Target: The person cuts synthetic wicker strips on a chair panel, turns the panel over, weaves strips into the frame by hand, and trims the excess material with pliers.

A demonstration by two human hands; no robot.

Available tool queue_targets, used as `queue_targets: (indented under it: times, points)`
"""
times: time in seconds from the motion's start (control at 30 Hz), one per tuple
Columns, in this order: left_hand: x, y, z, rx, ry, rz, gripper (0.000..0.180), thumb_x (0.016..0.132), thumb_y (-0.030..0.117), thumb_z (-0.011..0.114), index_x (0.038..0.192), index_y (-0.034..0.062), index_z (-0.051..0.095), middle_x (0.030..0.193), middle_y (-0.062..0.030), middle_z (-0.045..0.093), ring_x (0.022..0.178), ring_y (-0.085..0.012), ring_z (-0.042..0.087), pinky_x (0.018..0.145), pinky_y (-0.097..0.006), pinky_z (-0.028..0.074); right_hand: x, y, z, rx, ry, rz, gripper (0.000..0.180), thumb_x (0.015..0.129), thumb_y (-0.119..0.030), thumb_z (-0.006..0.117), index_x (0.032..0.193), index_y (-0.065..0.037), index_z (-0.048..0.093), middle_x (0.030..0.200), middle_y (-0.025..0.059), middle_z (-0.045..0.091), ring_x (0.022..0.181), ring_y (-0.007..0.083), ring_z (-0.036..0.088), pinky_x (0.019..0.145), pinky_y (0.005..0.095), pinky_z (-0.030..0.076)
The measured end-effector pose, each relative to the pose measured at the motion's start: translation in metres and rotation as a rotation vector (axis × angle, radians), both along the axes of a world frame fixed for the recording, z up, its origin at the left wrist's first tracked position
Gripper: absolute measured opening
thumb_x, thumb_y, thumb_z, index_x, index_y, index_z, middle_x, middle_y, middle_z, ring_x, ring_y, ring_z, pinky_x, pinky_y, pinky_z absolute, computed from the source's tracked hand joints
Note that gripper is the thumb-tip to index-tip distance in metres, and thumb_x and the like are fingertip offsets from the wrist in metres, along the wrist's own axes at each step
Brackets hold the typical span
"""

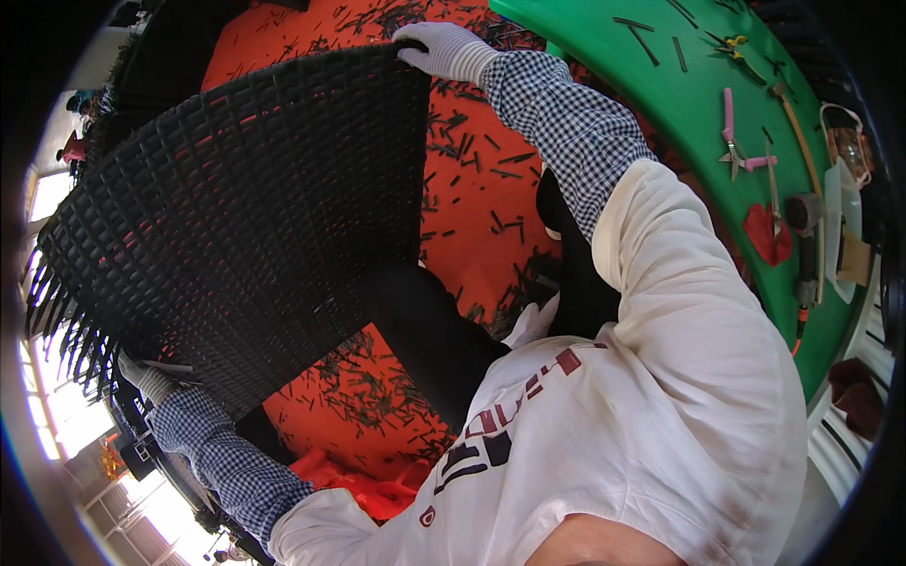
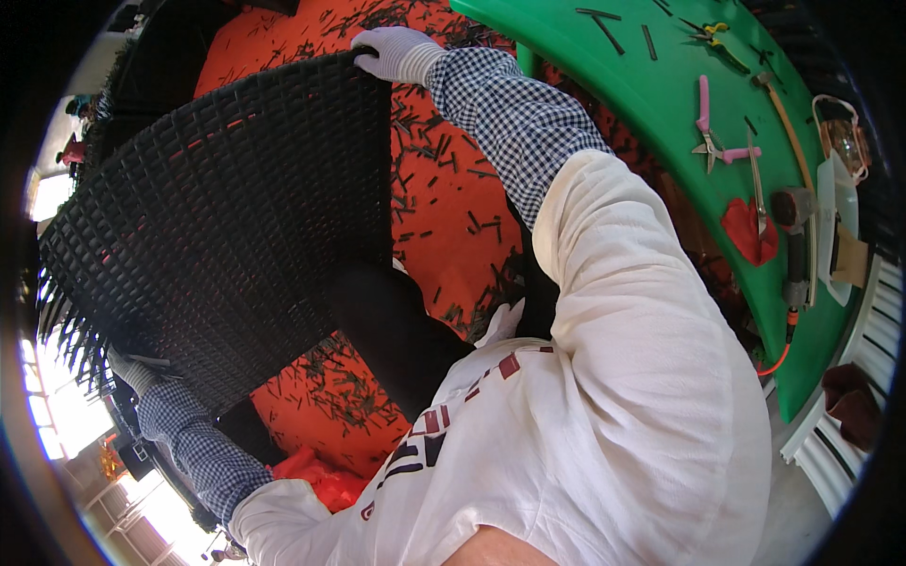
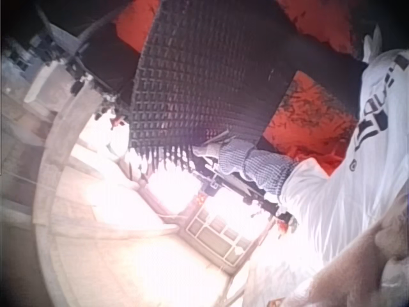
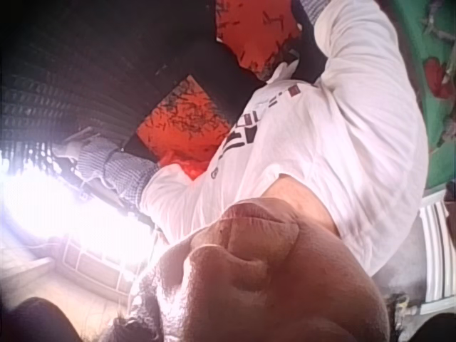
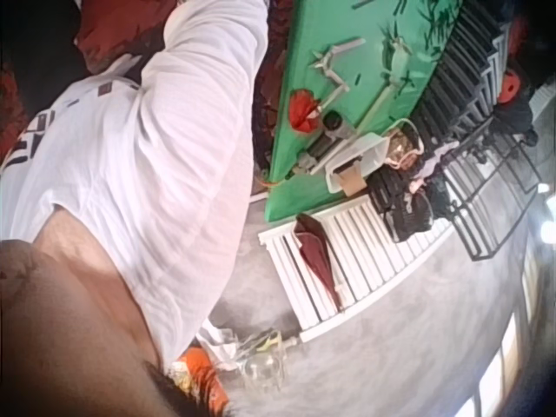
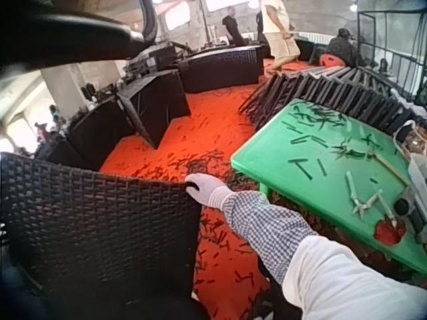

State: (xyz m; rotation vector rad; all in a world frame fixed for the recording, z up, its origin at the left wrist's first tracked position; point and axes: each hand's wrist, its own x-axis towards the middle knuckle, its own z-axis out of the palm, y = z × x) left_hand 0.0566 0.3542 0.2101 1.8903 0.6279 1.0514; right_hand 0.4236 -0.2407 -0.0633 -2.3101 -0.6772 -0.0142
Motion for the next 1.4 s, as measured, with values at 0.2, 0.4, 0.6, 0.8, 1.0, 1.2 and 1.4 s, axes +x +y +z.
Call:
queue_targets:
  times: [0.2,0.4,0.6,0.8,1.0,1.2,1.4]
  points:
    - [0.003,-0.008,0.004,0.008,0.008,-0.004,0.032,0.101,0.026,0.058,0.111,-0.0024,0.067,0.098,-0.0087,0.072,0.083,-0.019,0.068,0.071,-0.03,0.055,-0.009,0.01,0.019,0.05,-0.308,-0.053,0.044,0.098,-0.049,0.059,0.129,-0.016,0.064,0.11,0.0084,0.07,0.1,0.0261,0.068,0.089,0.0417,0.056]
    - [0.004,-0.017,0.008,0.016,0.012,-0.003,0.032,0.101,0.026,0.058,0.111,-0.0025,0.067,0.099,-0.0088,0.072,0.084,-0.0191,0.068,0.072,-0.03,0.055,-0.02,0.021,0.036,0.066,-0.499,-0.1,0.044,0.097,-0.048,0.061,0.126,-0.015,0.065,0.112,0.0044,0.069,0.106,0.0223,0.066,0.094,0.0395,0.053]
    - [0.007,-0.023,0.011,0.019,0.012,-0.015,0.032,0.101,0.026,0.058,0.112,-0.0025,0.067,0.099,-0.009,0.072,0.084,-0.0192,0.068,0.072,-0.03,0.055,-0.021,0.026,0.036,0.051,-0.576,-0.123,0.039,0.097,-0.044,0.061,0.121,-0.012,0.067,0.108,0.0054,0.068,0.103,0.0227,0.065,0.092,0.0406,0.053]
    - [0.005,-0.026,0.012,0.013,0.017,-0.019,0.032,0.101,0.026,0.058,0.112,-0.0026,0.067,0.1,-0.0091,0.072,0.085,-0.0194,0.068,0.072,-0.031,0.056,-0.017,0.034,0.03,0.067,-0.674,-0.102,0.036,0.097,-0.041,0.062,0.119,-0.013,0.066,0.105,0.0045,0.067,0.1,0.0231,0.066,0.091,0.04,0.053]
    - [0.005,-0.028,0.012,0.017,0.015,-0.019,0.032,0.101,0.026,0.058,0.113,-0.0027,0.067,0.101,-0.0093,0.072,0.085,-0.0195,0.068,0.073,-0.031,0.056,-0.018,0.035,0.034,0.139,-0.728,-0.143,0.036,0.096,-0.041,0.063,0.12,-0.014,0.065,0.106,0.0037,0.067,0.1,0.0227,0.066,0.091,0.0402,0.053]
    - [0.001,-0.03,0.013,0.012,0.015,-0.02,0.032,0.101,0.026,0.058,0.113,-0.0027,0.067,0.101,-0.0094,0.072,0.085,-0.0196,0.068,0.073,-0.031,0.056,-0.027,0.037,0.047,0.218,-0.714,-0.1,0.04,0.096,-0.045,0.063,0.12,-0.013,0.065,0.104,0.0044,0.068,0.099,0.0228,0.066,0.09,0.0406,0.053]
    - [0.0,-0.032,0.012,0.011,0.015,-0.022,0.032,0.101,0.025,0.058,0.114,-0.0028,0.067,0.102,-0.0095,0.072,0.086,-0.0198,0.068,0.074,-0.031,0.056,-0.03,0.046,0.049,0.266,-0.819,-0.125,0.042,0.095,-0.048,0.062,0.117,-0.013,0.067,0.101,0.0046,0.068,0.097,0.0233,0.066,0.087,0.0405,0.053]
